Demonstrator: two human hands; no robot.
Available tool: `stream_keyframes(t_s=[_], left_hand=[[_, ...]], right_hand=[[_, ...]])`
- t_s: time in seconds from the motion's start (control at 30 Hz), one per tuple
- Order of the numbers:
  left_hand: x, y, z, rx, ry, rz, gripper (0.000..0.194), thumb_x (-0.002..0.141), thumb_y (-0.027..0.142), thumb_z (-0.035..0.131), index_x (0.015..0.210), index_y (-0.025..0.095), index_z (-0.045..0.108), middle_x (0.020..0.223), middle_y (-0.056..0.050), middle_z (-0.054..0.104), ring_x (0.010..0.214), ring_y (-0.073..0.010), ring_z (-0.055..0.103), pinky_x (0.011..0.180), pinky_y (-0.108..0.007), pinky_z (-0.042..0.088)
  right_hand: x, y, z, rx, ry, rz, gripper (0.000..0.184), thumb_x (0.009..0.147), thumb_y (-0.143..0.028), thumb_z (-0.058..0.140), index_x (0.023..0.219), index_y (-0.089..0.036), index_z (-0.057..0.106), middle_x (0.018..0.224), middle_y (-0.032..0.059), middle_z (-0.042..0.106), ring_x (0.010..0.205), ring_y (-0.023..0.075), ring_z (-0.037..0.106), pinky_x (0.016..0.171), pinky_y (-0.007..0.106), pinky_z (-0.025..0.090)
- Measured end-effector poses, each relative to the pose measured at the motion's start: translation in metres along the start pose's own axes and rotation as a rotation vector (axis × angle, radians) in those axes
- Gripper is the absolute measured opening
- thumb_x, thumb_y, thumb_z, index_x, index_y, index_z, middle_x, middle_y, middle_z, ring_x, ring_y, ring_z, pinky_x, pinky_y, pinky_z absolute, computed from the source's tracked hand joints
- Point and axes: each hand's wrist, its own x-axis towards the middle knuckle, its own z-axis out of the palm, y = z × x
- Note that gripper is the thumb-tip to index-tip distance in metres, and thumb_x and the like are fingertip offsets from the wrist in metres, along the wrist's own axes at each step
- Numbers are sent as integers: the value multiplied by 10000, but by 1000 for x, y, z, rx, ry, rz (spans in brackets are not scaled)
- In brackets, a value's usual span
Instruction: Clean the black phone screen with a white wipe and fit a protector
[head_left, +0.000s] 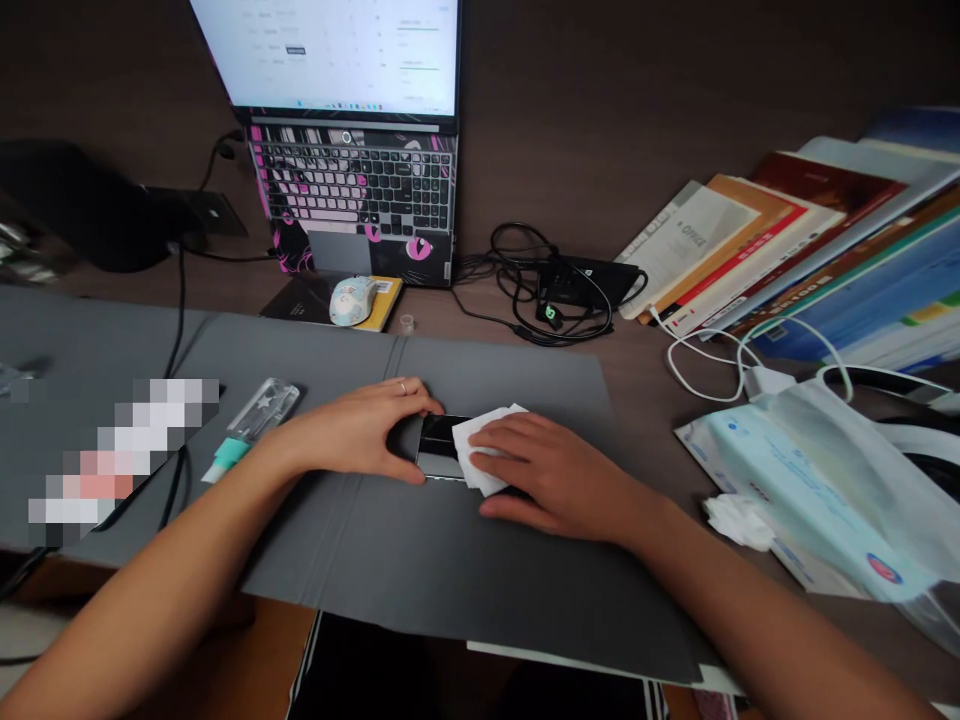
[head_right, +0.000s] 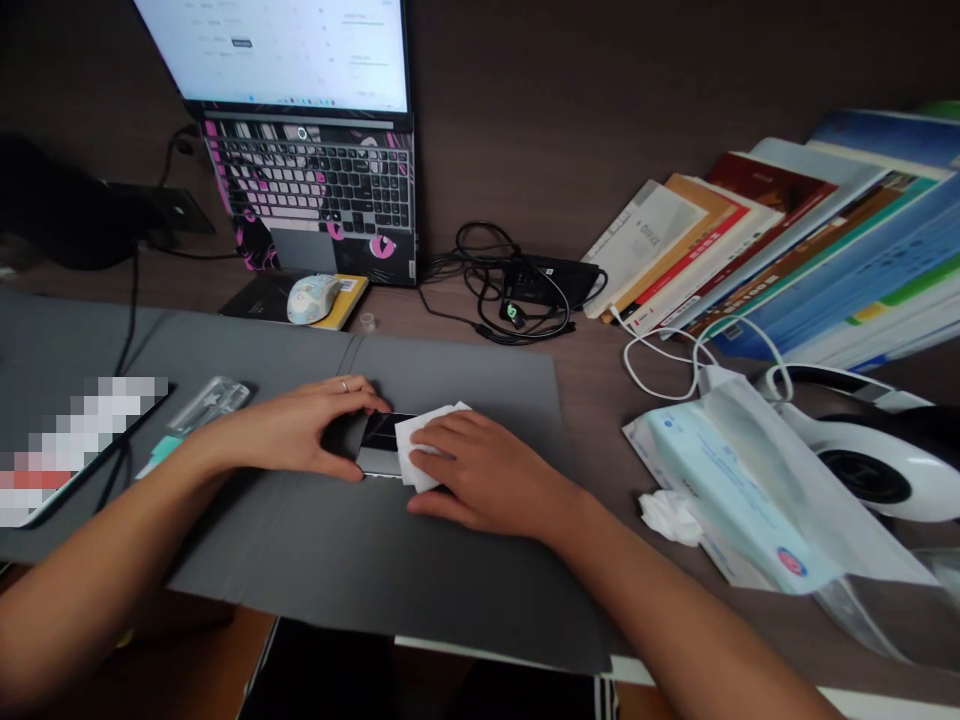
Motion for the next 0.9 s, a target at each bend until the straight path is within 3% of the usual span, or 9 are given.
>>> stream_keyframes(t_s=[0.3, 0.43, 0.67, 0.9], left_hand=[[0, 6, -3, 16, -23, -32, 643, 780, 531, 786, 1310, 238, 569, 1199, -60, 585, 1140, -279, 576, 961, -376, 471], [0, 6, -4, 18, -19, -33, 619, 790, 528, 776, 1302, 246, 573, 1198, -60, 587, 1135, -279, 576, 953, -373, 471], [-1, 4, -2, 26, -18, -21, 637, 793, 552, 769, 1316, 252, 565, 1207, -62, 579, 1127, -272, 571, 953, -372, 461], [-1, 4, -2, 17, -18, -19, 632, 792, 556, 764, 1309, 245, 575, 1203, -61, 584, 1125, -273, 574, 962, -379, 463]], right_hand=[[-4, -1, -3, 4, 40, 37, 521, 1016, -586, 468, 995, -133, 725, 1088, 120, 718, 1015, 228, 637, 921, 391, 497], [-4, 1, -5, -31, 25, 124, 441, 1055, -486, 455, 1007, -142, 727, 1037, 99, 708, 902, 195, 611, 854, 364, 490], [-6, 4, -3, -26, -20, 127, 286, 1062, -298, 453, 1030, -159, 701, 1034, 82, 680, 901, 183, 578, 837, 335, 474], [-6, 6, -2, -1, -45, 128, 273, 1065, -287, 438, 1084, -171, 684, 1089, 85, 661, 929, 190, 559, 829, 332, 468]])
